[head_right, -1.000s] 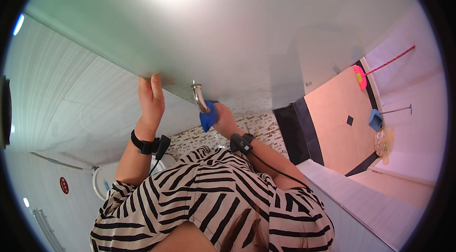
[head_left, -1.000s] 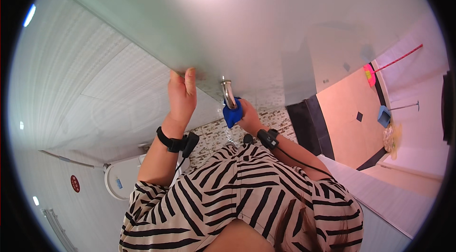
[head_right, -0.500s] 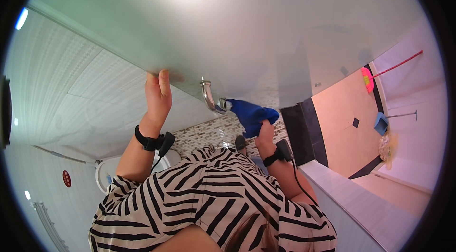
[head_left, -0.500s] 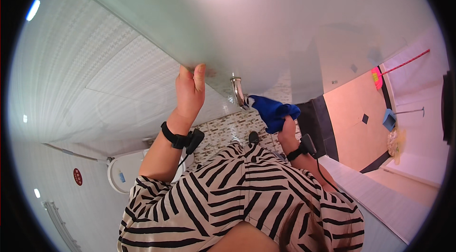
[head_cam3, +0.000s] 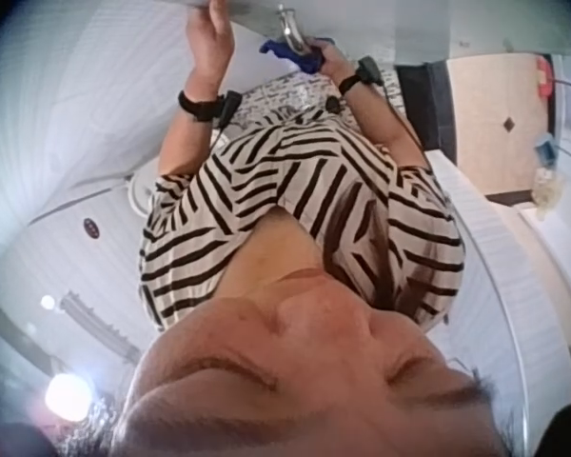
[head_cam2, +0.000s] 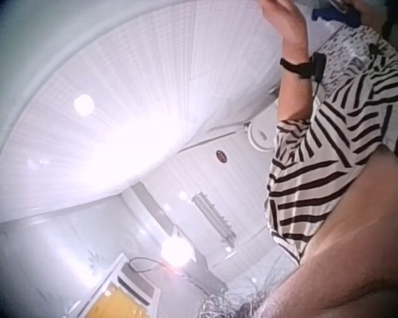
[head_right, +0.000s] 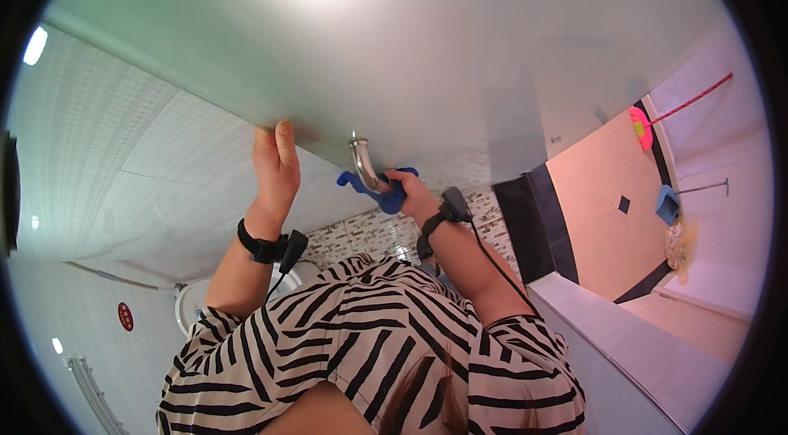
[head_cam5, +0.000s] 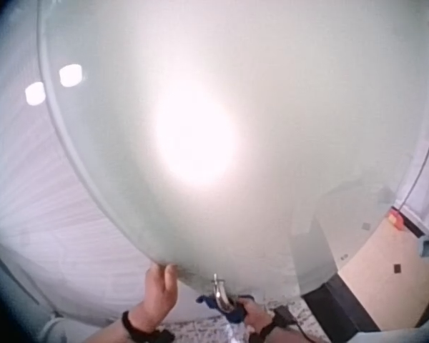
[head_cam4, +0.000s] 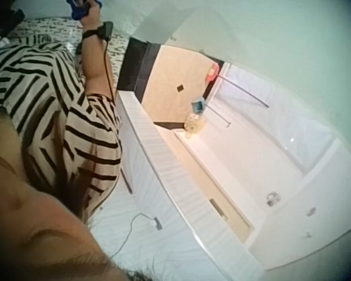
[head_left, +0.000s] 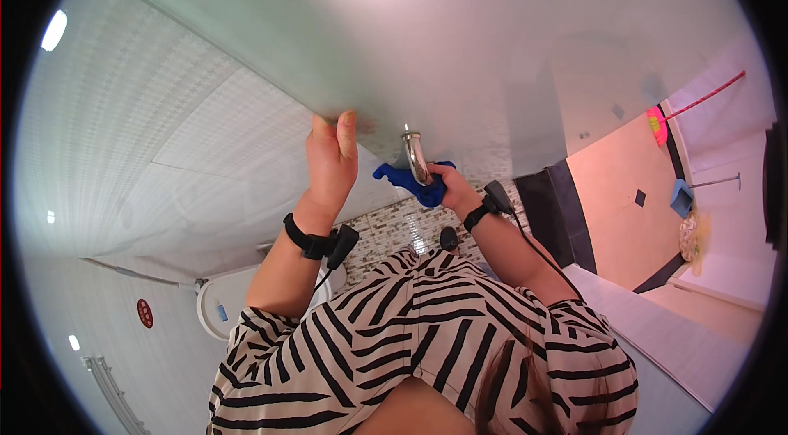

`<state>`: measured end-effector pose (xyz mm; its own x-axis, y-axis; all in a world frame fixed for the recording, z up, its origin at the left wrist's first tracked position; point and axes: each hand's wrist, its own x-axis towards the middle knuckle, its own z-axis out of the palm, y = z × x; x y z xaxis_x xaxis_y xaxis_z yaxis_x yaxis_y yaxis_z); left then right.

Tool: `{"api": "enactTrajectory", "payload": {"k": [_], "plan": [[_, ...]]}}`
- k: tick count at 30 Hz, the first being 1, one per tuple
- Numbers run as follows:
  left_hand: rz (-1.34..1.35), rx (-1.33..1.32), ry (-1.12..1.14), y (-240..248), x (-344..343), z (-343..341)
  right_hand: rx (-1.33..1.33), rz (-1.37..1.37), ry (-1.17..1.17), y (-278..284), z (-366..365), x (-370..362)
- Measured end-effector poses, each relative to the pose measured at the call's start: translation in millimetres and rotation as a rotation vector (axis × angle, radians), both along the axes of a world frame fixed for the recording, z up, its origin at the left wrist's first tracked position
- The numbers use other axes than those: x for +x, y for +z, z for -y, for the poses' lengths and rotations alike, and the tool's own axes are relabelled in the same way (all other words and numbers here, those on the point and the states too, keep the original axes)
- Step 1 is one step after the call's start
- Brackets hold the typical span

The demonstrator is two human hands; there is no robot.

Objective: Wiping the frosted glass door and handle of a shower enclosure with a blue cloth.

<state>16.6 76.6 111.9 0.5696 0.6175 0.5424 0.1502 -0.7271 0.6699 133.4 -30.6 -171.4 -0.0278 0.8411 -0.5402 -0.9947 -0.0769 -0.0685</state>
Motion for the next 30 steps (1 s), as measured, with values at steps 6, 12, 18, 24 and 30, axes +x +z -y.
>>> {"api": "enactTrajectory", "payload": {"k": [6,12,18,24,30], "plan": [[-0.037,0.015,0.0,-7.7,-6.2,-11.9,-0.01,0.02,-0.057,-0.3,3.8,-17.1],[-0.035,0.054,-0.014,-5.8,-5.9,-9.1,-0.265,-0.009,-0.051,92.0,15.7,-34.6],[-0.061,-0.005,0.002,-1.8,-9.8,-6.9,0.147,-0.211,-0.169,199.8,32.4,-46.7],[0.045,0.062,-0.001,0.2,1.7,-5.3,0.555,0.856,-0.072,119.5,48.9,-62.7],[-0.031,-0.048,0.037,-3.9,-6.5,-5.5,0.338,1.524,-0.298,118.1,5.1,-93.5]]}}
